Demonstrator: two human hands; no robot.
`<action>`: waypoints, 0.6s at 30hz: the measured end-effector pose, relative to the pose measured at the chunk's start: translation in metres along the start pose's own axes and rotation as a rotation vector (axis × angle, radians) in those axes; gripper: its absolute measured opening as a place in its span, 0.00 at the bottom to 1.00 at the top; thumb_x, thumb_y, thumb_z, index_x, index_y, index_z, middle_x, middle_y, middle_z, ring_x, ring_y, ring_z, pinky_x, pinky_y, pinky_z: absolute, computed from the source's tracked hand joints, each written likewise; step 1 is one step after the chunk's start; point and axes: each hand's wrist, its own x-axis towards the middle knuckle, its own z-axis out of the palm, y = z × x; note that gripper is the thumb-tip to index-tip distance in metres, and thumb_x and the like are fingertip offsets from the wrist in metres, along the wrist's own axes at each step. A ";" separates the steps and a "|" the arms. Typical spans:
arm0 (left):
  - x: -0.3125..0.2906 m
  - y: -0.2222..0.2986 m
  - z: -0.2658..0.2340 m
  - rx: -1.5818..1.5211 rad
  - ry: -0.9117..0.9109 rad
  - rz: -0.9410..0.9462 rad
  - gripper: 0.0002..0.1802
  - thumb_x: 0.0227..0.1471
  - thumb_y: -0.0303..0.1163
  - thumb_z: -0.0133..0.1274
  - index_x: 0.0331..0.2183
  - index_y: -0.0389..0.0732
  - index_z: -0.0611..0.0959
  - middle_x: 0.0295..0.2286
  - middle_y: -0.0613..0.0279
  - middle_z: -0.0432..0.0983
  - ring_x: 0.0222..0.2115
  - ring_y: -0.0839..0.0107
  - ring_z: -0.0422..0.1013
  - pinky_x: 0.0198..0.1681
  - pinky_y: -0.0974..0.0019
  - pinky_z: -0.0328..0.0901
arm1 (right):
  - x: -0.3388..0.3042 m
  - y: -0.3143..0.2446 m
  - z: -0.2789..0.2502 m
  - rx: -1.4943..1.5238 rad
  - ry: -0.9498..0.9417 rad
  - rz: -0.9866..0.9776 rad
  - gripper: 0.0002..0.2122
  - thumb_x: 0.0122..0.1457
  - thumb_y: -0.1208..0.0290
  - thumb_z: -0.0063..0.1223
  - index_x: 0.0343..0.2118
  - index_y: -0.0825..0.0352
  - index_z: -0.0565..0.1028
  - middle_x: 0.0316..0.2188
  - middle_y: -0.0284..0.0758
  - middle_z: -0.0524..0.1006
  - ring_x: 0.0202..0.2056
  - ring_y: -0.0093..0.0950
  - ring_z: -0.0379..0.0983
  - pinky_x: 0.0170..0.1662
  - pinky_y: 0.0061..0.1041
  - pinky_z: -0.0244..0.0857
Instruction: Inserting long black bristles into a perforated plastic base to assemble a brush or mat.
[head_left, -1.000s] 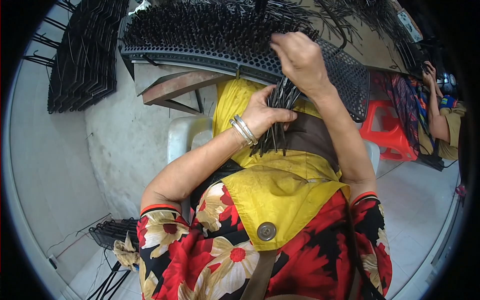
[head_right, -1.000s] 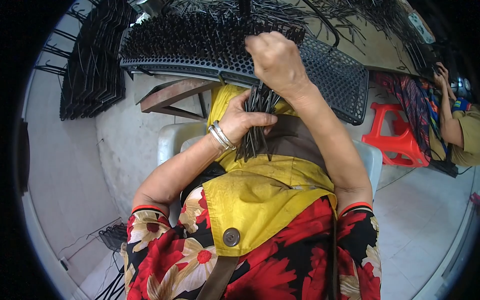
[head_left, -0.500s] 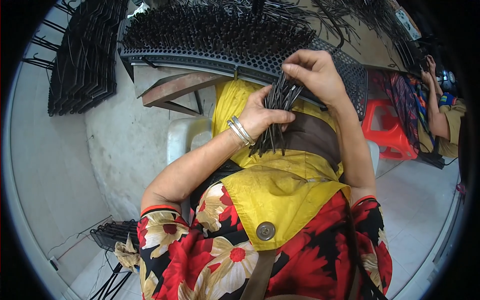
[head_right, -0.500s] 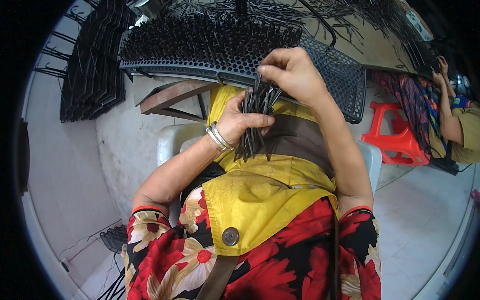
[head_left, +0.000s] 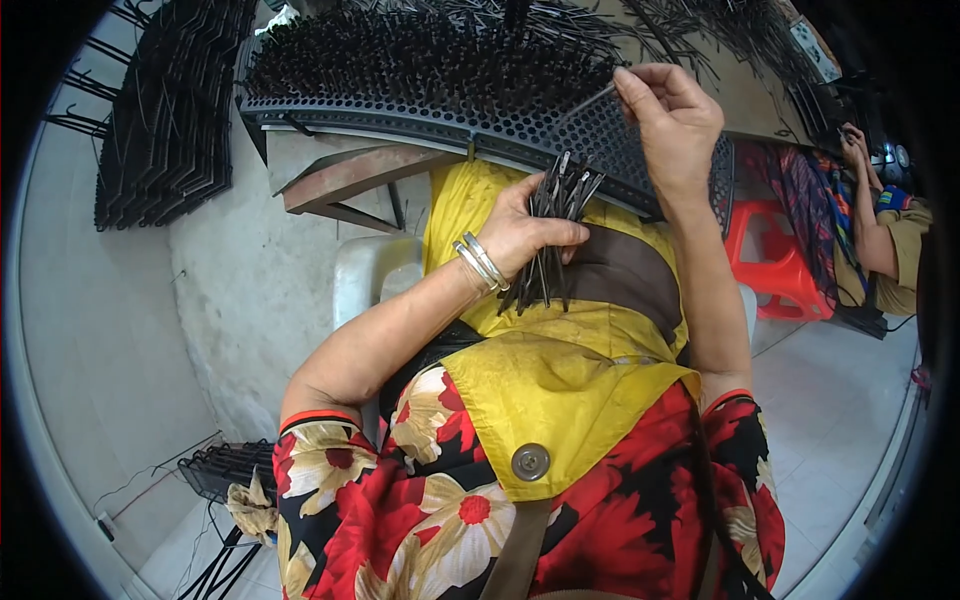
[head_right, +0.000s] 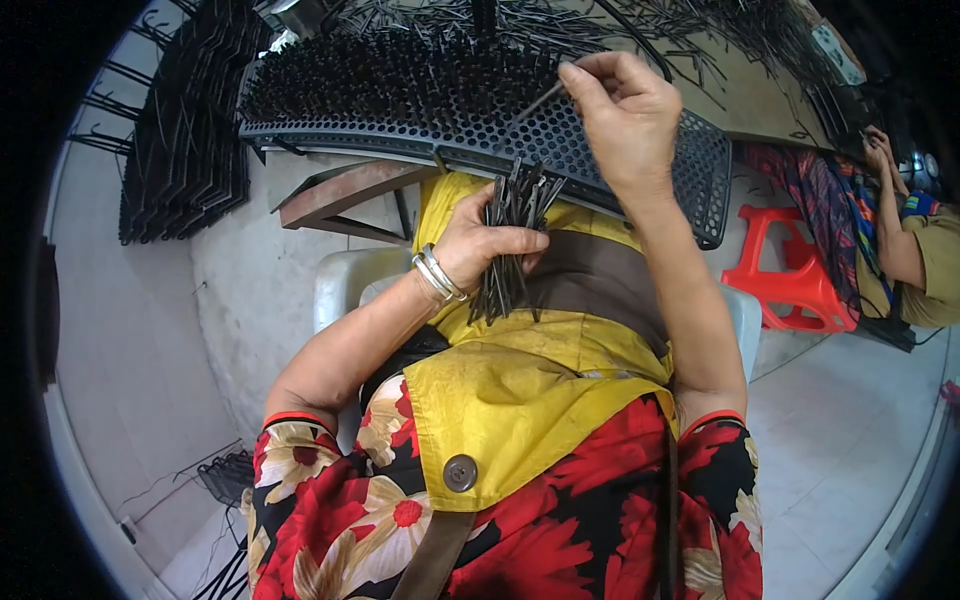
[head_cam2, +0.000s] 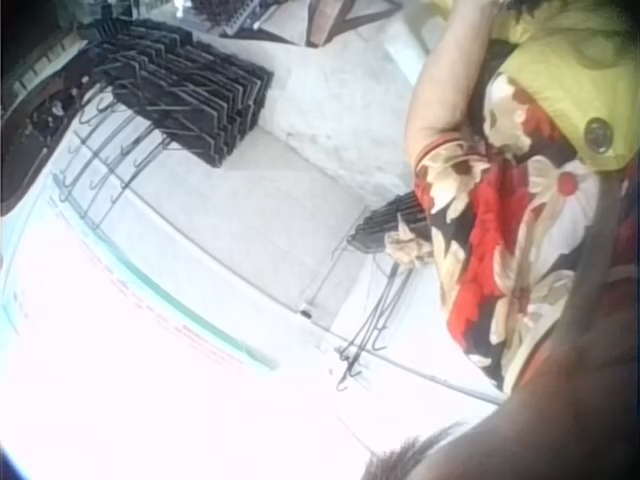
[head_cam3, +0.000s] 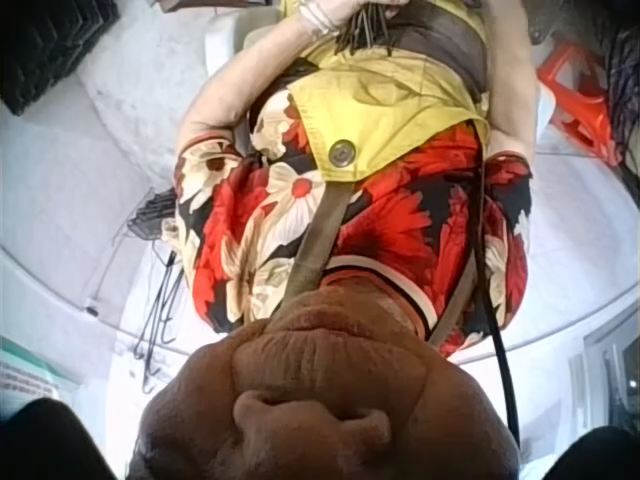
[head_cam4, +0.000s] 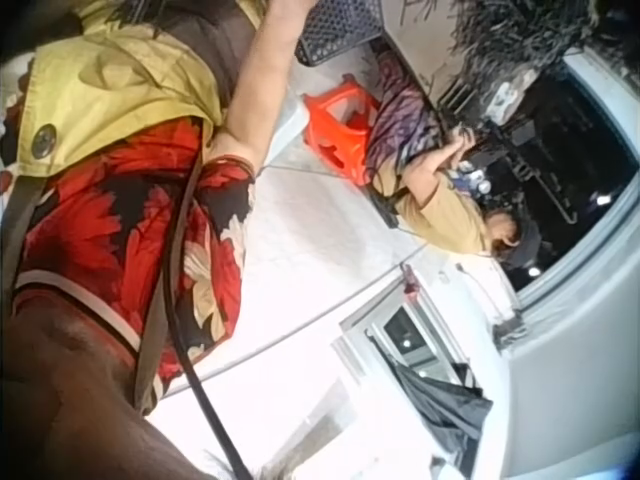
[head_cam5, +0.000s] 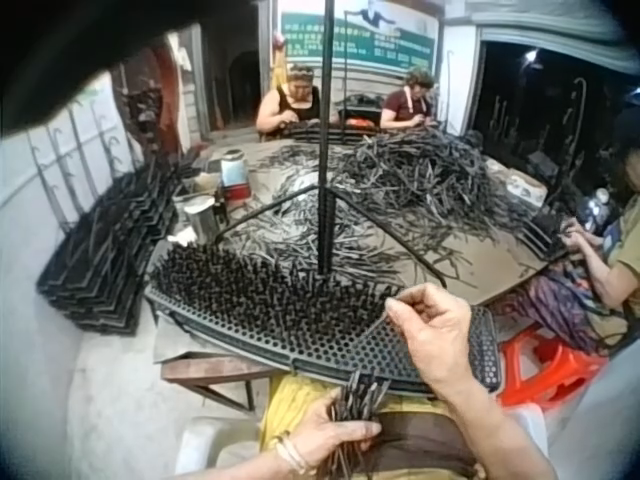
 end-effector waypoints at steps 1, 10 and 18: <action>0.000 -0.001 0.000 0.003 0.008 0.000 0.19 0.34 0.17 0.57 0.33 0.33 0.71 0.17 0.61 0.71 0.15 0.74 0.68 0.20 0.74 0.64 | -0.002 -0.002 0.007 -0.055 0.044 -0.081 0.04 0.49 0.78 0.54 0.27 0.72 0.73 0.20 0.28 0.73 0.20 0.13 0.65 0.24 0.11 0.59; 0.003 -0.001 -0.001 -0.002 0.033 -0.002 0.18 0.33 0.17 0.57 0.32 0.33 0.70 0.17 0.61 0.71 0.15 0.74 0.68 0.19 0.73 0.64 | 0.000 0.009 0.037 -0.405 0.105 -0.681 0.04 0.45 0.80 0.55 0.25 0.71 0.72 0.21 0.37 0.73 0.20 0.26 0.69 0.24 0.19 0.63; 0.003 -0.001 0.001 -0.010 0.050 -0.017 0.18 0.33 0.17 0.56 0.32 0.33 0.70 0.17 0.62 0.71 0.14 0.74 0.68 0.19 0.73 0.63 | 0.005 0.014 0.041 -0.707 -0.272 -0.662 0.04 0.45 0.79 0.53 0.26 0.71 0.74 0.22 0.40 0.73 0.23 0.31 0.71 0.27 0.23 0.64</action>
